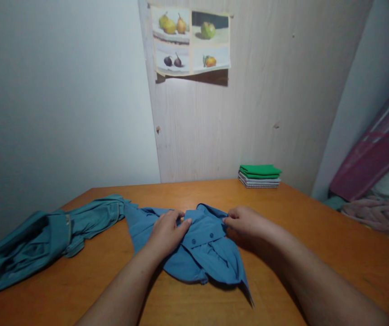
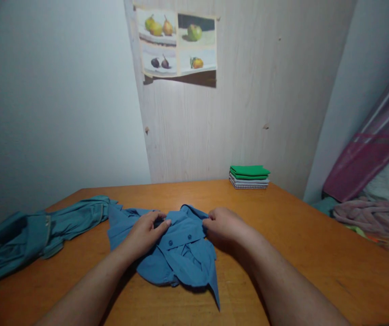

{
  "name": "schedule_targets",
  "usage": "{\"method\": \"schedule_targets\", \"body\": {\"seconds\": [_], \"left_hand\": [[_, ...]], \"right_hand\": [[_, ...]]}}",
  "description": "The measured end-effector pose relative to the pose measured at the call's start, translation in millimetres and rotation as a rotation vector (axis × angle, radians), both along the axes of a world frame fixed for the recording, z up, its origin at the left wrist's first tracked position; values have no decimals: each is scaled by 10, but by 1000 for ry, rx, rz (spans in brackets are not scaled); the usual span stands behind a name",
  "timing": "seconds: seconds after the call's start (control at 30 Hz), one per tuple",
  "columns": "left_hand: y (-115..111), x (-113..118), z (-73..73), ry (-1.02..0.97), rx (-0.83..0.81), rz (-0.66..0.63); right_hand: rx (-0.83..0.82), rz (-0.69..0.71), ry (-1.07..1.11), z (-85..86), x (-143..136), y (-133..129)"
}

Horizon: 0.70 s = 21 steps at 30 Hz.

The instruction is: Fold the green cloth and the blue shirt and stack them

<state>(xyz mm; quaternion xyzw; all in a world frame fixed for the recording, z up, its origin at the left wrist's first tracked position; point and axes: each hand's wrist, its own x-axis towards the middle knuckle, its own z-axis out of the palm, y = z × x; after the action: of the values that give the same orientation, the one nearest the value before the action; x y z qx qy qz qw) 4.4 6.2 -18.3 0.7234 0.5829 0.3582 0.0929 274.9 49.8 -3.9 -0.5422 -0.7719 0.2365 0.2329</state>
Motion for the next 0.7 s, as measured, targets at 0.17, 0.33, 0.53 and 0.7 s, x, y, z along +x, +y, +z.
{"method": "schedule_targets", "body": {"seconds": [0.17,0.33,0.53,0.7], "left_hand": [[28,-54,-30,87,-148,18],[84,-109,1,-223,-45,5],[76,-278,189,-684,88,184],[48,-350,307,-904,148,262]], "right_hand": [[-222,247,-138,3,15,-113],[-138,227,-84,-81,-45,-41],[-98,20,64,-168,-6,115],[-417,235,55,-125,22,-33]]}}
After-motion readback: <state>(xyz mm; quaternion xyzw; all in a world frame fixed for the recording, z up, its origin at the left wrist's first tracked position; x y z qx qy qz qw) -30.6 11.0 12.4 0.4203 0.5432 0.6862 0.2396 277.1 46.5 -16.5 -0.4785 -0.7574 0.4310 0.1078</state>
